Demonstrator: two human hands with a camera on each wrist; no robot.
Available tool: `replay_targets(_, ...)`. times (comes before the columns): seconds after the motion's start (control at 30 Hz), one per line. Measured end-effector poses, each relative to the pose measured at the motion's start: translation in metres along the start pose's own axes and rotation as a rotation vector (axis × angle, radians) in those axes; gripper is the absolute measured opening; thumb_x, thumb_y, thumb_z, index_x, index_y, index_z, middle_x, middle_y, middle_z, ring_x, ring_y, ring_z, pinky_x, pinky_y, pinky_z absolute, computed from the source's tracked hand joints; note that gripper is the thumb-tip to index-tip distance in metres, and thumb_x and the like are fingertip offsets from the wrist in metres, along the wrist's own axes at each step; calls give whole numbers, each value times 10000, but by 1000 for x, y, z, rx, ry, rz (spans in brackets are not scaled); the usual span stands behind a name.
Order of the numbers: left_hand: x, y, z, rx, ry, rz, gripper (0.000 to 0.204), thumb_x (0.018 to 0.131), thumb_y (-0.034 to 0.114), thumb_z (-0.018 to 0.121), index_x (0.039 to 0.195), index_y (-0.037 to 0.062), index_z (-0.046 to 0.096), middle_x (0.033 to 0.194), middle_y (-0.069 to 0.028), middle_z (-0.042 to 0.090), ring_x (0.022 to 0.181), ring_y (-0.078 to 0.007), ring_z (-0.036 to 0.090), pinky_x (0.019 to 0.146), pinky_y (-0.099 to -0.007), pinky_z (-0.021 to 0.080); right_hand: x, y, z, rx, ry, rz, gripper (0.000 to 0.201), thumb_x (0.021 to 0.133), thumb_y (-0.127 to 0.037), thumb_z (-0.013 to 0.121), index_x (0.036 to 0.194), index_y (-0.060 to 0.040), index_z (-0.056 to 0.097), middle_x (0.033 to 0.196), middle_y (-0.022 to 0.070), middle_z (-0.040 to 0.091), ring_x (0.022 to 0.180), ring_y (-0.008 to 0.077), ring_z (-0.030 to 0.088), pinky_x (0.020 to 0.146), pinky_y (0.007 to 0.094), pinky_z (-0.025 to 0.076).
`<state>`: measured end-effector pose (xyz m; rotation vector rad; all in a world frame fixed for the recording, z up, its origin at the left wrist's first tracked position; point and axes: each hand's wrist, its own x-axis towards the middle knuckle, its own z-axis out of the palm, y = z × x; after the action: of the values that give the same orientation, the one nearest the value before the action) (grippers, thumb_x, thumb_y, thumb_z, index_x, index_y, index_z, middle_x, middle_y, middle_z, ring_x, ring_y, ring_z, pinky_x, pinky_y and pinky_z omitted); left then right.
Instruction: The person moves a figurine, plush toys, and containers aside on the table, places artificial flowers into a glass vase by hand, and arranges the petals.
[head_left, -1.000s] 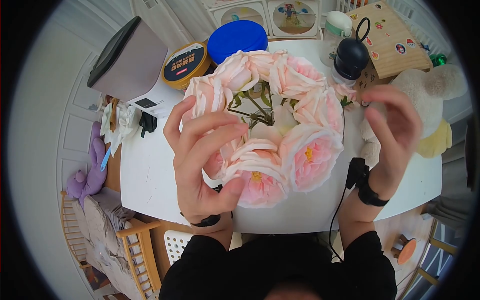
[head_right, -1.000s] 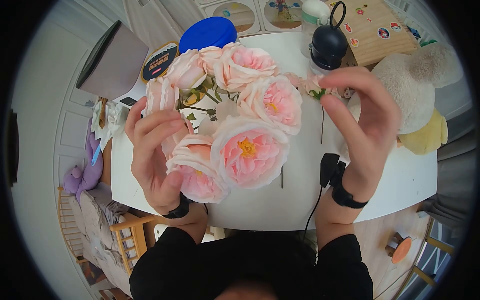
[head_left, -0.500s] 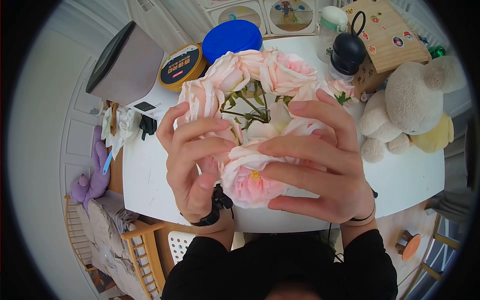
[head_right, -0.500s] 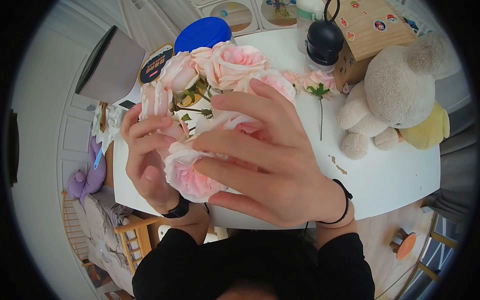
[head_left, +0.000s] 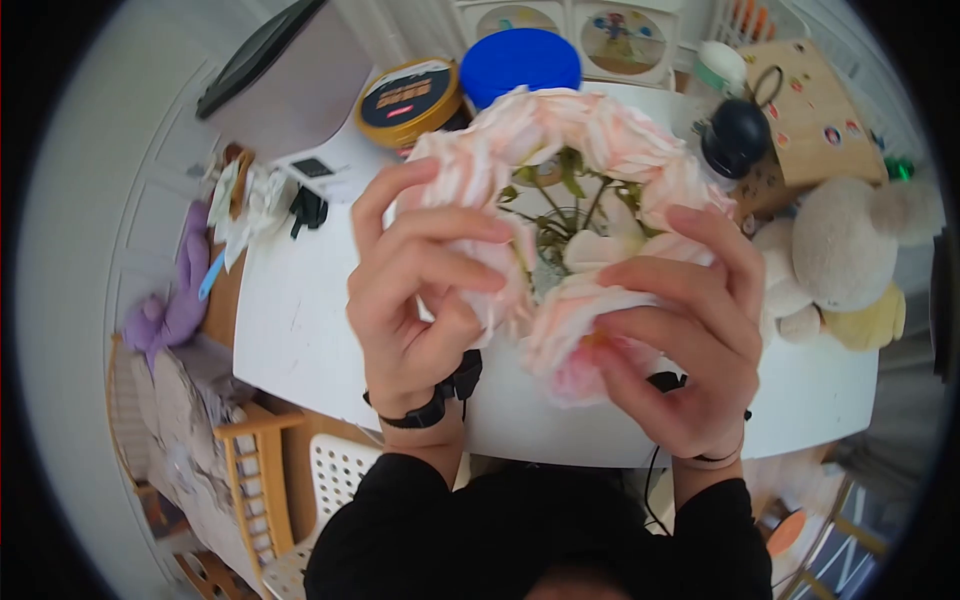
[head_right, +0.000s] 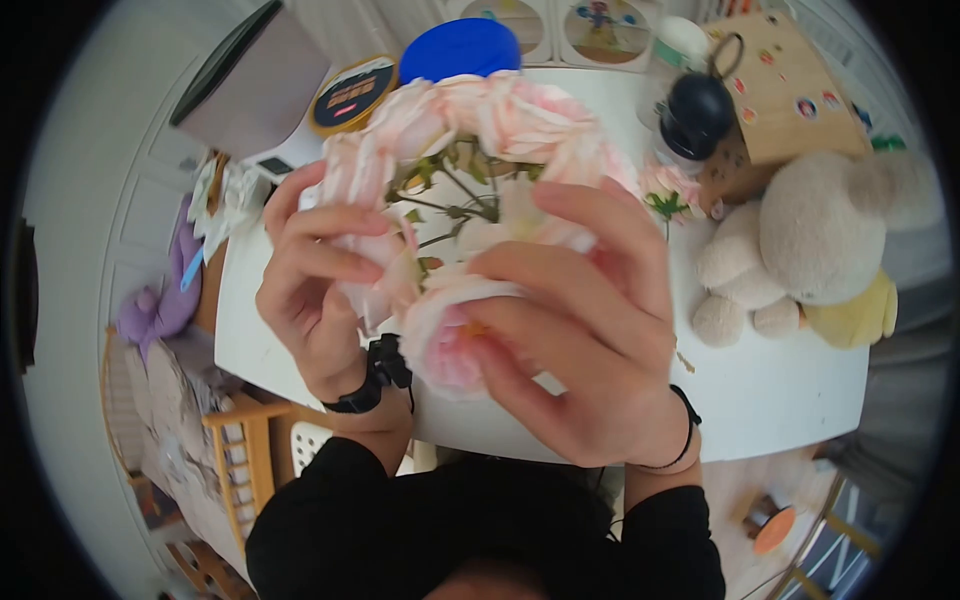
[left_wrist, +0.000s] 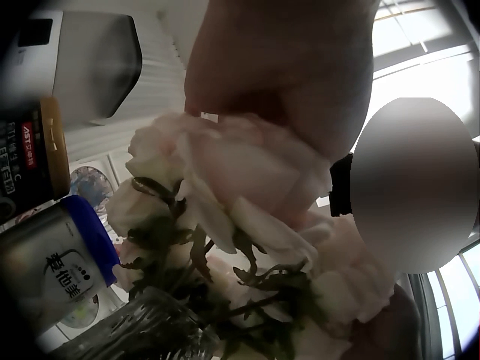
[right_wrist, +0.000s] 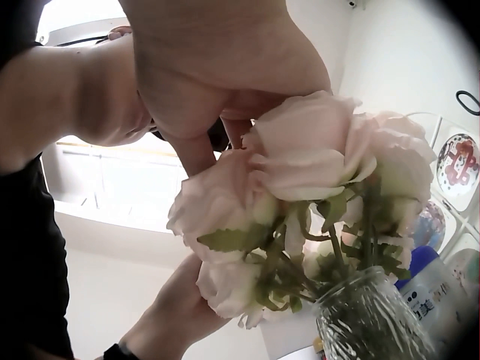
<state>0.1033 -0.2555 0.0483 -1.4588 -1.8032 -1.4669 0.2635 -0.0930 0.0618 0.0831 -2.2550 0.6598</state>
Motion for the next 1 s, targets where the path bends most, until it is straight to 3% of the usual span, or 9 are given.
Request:
replay_targets(0.03,1,-2,-1,-39,-5,-6,177,591,29,540,706,111,647,907,-47,722,1169,-337,500,1051,-465,329,1,-3,2,-17,28,15,161,564,-70,704,724,-74,686,935,66,701,1189,374,503,1052,510,352)
replay_targets(0.3,3,-12,2,-211,26,-2,182,612,-8,506,716,90,618,863,-39,695,1081,-301,526,1057,-450,338,3,-9,11,-66,6,63,142,574,-87,710,711,-81,673,965,69,698,1207,359,482,1018,476,365)
replay_targets(0.37,1,-17,-2,-196,-12,13,75,747,113,538,714,80,598,847,-77,683,1128,-310,498,1068,-469,309,3,-6,6,-38,3,76,183,582,-87,729,764,-109,738,975,40,702,1184,344,494,998,464,373)
replay_targets(0.4,0,-19,-3,-189,-28,22,145,814,174,555,713,75,587,840,-96,677,1151,-314,484,1074,-479,295,4,-4,6,-32,18,78,182,578,-86,722,758,-109,737,963,41,703,1181,345,497,1003,467,371)
replay_targets(0.5,0,-17,-4,-175,-39,19,170,817,217,571,716,81,575,830,-89,665,1111,-303,488,1060,-469,303,4,-3,8,-21,55,83,178,570,-84,707,744,-109,733,939,45,707,1175,348,504,1018,476,366)
replay_targets(0.7,4,-2,2,-45,-11,-1,249,652,161,754,689,125,511,827,-28,616,1016,-249,494,1034,-443,314,4,-5,11,-30,60,54,163,579,-85,706,738,-113,732,937,49,711,1191,355,506,1037,488,358)
replay_targets(0.8,2,-5,3,8,-2,6,301,580,67,762,678,138,486,820,-11,597,971,-224,500,1028,-434,327,4,-5,11,-37,61,57,164,581,-85,708,740,-114,733,938,51,712,1198,355,504,1040,490,354)
replay_targets(1.0,2,-4,3,-69,-7,-16,212,582,24,694,760,93,601,859,-42,655,964,-221,541,1057,-454,334,2,0,8,-66,-16,-1,209,590,-169,746,757,-67,671,1020,110,691,1274,407,431,1059,505,320)
